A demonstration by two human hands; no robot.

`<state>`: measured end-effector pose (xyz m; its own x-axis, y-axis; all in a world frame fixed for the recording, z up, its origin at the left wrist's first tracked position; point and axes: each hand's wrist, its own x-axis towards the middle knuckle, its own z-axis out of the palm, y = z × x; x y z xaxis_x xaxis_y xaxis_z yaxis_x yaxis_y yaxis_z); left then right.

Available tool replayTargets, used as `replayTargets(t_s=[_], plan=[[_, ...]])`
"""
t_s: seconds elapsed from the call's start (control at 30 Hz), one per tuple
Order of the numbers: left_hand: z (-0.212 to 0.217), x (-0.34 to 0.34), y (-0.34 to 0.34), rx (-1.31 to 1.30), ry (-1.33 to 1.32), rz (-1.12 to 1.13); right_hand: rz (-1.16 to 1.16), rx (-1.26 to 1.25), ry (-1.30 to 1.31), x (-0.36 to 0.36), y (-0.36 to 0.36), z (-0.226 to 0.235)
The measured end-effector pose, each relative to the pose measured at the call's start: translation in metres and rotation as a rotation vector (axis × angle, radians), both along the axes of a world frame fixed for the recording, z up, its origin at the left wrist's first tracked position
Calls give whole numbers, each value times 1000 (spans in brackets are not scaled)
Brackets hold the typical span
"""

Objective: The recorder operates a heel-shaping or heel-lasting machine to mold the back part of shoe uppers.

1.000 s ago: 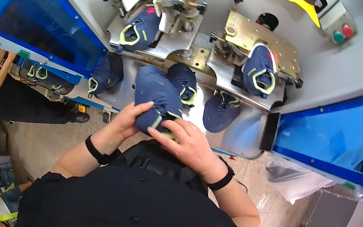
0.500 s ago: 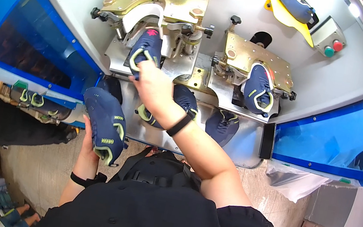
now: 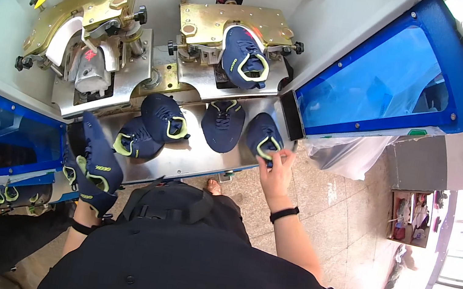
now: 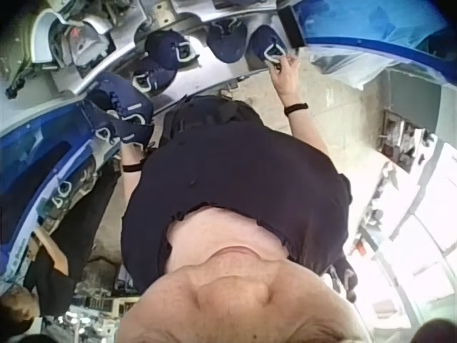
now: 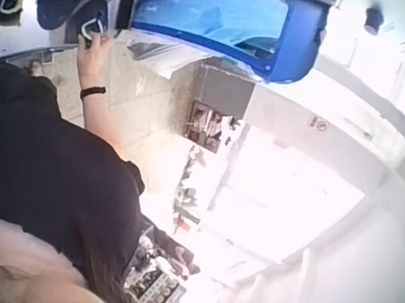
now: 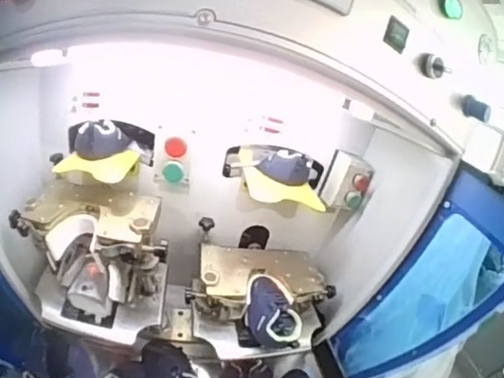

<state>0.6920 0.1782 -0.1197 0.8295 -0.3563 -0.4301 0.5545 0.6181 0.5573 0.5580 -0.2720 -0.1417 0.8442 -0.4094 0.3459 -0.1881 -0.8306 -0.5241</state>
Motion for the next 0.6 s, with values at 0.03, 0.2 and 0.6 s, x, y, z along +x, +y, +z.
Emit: replayTargets(t_s=[0.03, 0.2, 0.6], plan=[[0, 3, -9, 3, 14, -28, -69, -14, 41, 6, -5, -5], [30, 8, -26, -24, 35, -28, -159, -166, -89, 43, 22, 29], [85, 27, 8, -621, -427, -160, 714, -295, -803, 389, 248, 293]])
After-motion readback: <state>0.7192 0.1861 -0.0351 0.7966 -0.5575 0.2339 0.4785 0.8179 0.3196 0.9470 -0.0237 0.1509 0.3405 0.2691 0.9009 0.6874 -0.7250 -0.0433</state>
